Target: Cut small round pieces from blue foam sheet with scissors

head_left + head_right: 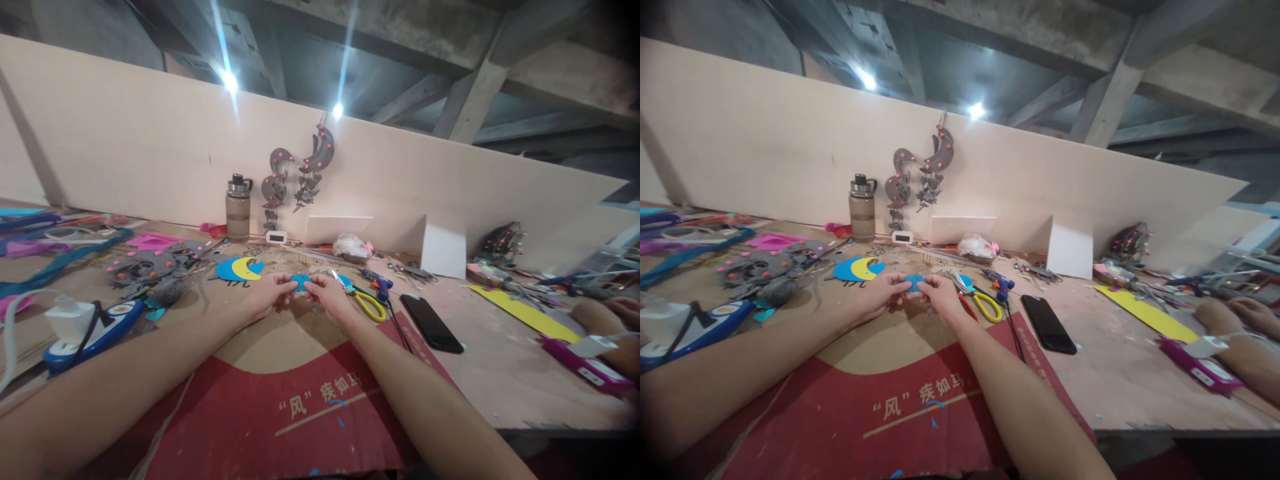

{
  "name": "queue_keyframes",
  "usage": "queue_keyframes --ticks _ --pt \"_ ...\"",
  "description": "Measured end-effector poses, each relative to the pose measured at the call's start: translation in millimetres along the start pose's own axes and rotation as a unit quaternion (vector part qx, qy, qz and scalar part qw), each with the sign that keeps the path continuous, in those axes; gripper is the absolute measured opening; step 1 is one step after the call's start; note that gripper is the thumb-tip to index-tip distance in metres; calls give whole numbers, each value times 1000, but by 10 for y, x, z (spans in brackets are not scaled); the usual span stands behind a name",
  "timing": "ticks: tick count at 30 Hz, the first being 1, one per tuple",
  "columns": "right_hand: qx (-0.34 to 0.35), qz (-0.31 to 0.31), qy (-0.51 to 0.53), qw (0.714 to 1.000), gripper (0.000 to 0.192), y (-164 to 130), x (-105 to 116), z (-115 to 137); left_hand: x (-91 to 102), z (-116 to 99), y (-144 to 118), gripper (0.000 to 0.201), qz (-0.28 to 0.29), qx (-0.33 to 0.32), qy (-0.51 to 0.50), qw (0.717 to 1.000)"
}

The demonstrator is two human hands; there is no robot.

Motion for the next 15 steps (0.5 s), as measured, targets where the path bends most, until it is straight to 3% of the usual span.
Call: queue_keyframes --ticks 4,7,9,12,15 --pt "22 6 -81 996 15 -13 -13 9 8 -63 -40 25 -54 -63 134 988" --pt "52 -2 -172 984 3 -58 -4 33 -13 -138 -82 12 -75 -130 282 948" --pt "69 -5 -228 971 8 -91 2 54 -32 -157 -95 6 -53 -136 349 925" --pt "82 -3 -287 954 11 -122 2 75 -41 -159 -97 7 -30 -120 396 910" --pt "85 -3 -322 943 12 -127 2 78 -43 -157 -94 13 -31 -125 383 915"
Point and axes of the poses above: each hand's wrist, its own y-axis towards the middle knuckle, its own x-axis out of the back of the hand, z = x × y, the point moved 2 cm from there along y, towards the middle knuckle
